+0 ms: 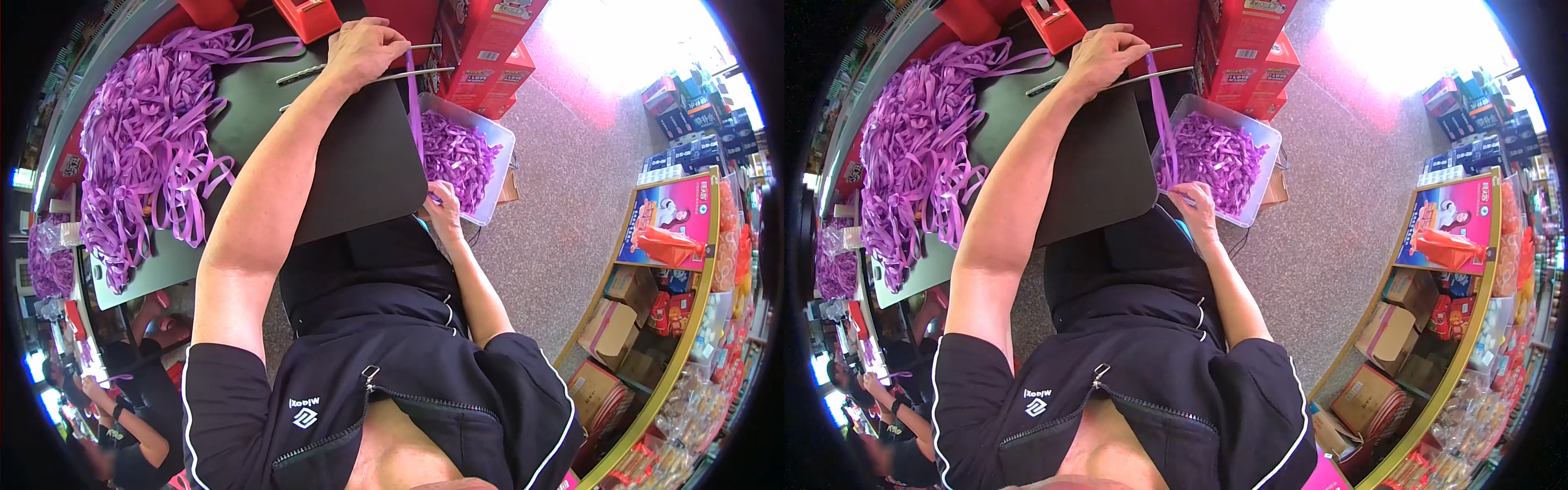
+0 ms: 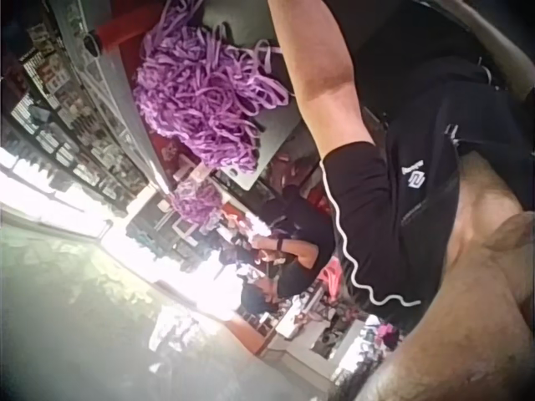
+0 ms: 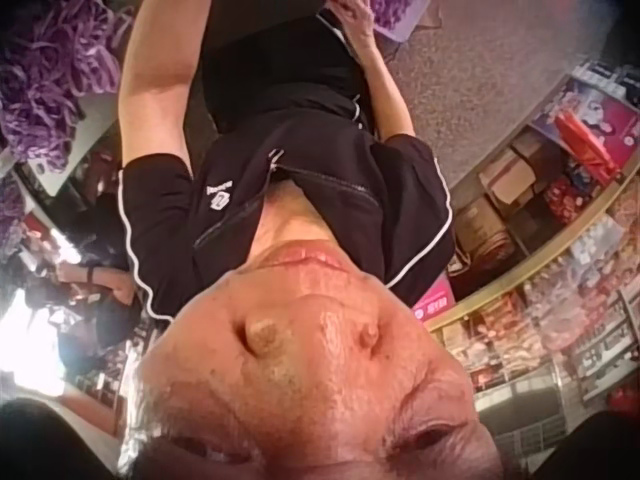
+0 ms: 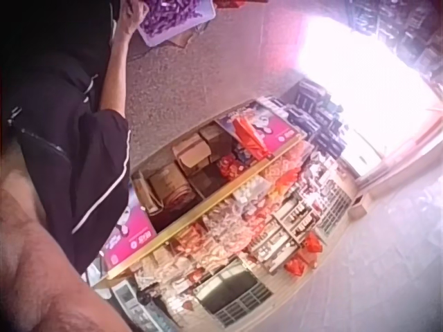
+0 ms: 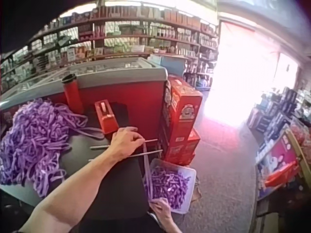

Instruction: Tying purple ribbons onto metal rods at a workspace.

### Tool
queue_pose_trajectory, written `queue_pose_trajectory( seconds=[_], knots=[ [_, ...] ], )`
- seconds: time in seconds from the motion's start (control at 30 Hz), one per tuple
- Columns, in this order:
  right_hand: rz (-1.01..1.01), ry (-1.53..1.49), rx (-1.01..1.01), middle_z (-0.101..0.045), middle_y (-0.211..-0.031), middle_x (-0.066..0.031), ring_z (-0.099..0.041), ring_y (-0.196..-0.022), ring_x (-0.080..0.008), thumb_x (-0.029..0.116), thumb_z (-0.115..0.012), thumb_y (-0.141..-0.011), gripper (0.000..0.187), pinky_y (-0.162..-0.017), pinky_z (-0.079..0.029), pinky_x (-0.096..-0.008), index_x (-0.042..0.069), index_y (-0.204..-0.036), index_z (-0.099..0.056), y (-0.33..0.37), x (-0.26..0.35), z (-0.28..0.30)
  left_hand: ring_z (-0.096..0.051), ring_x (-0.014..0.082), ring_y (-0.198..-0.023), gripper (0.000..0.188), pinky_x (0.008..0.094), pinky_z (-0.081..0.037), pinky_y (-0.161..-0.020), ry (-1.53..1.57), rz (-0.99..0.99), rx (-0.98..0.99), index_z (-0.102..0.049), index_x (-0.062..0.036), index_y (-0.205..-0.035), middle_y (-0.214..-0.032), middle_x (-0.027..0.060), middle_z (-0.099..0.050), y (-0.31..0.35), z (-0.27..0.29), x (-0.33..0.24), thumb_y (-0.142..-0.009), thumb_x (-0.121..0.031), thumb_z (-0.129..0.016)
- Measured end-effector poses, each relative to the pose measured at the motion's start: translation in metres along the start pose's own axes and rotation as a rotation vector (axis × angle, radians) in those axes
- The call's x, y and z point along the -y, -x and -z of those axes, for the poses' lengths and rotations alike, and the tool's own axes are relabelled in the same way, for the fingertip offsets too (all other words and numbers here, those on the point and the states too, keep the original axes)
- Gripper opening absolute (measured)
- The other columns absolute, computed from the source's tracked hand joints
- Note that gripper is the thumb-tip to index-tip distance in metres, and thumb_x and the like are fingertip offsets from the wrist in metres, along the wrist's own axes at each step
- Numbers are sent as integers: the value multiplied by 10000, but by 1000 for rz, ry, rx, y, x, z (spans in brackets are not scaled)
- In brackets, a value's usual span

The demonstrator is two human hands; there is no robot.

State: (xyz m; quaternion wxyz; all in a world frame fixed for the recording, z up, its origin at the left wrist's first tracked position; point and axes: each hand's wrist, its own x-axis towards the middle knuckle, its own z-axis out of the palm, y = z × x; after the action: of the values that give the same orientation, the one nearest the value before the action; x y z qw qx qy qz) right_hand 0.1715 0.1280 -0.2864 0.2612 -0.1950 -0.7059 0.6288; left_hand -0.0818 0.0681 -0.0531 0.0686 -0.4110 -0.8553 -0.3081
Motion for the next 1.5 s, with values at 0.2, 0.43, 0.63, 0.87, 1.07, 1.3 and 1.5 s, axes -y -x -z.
queue_pose_trajectory(
  seconds=[0.2,0.43,0.63,0.87,1.07,1.3,1.5],
  knots=[
    [133,251,44,-659,-895,-57,-586,-913,-204,82,-729,-763,130,-830,-446,-321,47,-880,-684,5,2,22,-467,301,-1194,297,462,-290,-1024,-7,-17,-38,-748,-200,-934,-1258,46,-578,-2,1,-11,-795,-426,-617],
    [14,112,95,-644,-891,-25,-592,-889,-132,87,-705,-811,127,-796,-450,-253,29,-921,-679,15,11,42,-448,296,-1231,382,433,-293,-1041,-33,21,88,-727,-146,-1008,-1324,73,-536,-2,10,-16,-814,-454,-612],
    [-360,-238,142,-663,-911,-3,-579,-832,-66,118,-681,-857,174,-756,-450,-215,18,-999,-672,16,32,68,-448,298,-1227,377,431,-291,-1039,-50,14,97,-729,-145,-1003,-1312,75,-544,-1,9,-15,-820,-452,-609],
    [-78,170,219,-610,-949,10,-570,-916,-91,115,-735,-789,167,-798,-452,-233,59,-934,-672,30,63,94,-515,302,-1096,288,476,-337,-951,-26,-52,-60,-750,-180,-904,-1040,19,-662,-2,-3,-7,-809,-420,-622],
    [62,172,268,-561,-1055,-29,-555,-933,-121,60,-748,-752,155,-783,-451,-247,26,-872,-655,42,78,98,-526,272,-1169,376,396,-368,-982,-44,-50,12,-729,-134,-987,-1250,97,-591,-6,1,-4,-821,-449,-611],
    [-108,70,319,-544,-1180,-75,-518,-1076,-153,45,-707,-795,202,-895,-423,-283,-3,-980,-641,44,69,92,-519,270,-1181,371,398,-347,-1004,-39,-52,33,-729,-141,-999,-1275,90,-577,-8,-1,-2,-825,-448,-613],
    [81,317,-95,-634,-1170,-81,-562,-1061,-143,167,-553,-936,305,-908,-427,-273,38,-1209,-604,-13,59,78,-514,257,-1193,362,404,-335,-1014,-45,-43,21,-730,-156,-1010,-1286,85,-571,-7,-1,-6,-826,-445,-613]
  ],
)
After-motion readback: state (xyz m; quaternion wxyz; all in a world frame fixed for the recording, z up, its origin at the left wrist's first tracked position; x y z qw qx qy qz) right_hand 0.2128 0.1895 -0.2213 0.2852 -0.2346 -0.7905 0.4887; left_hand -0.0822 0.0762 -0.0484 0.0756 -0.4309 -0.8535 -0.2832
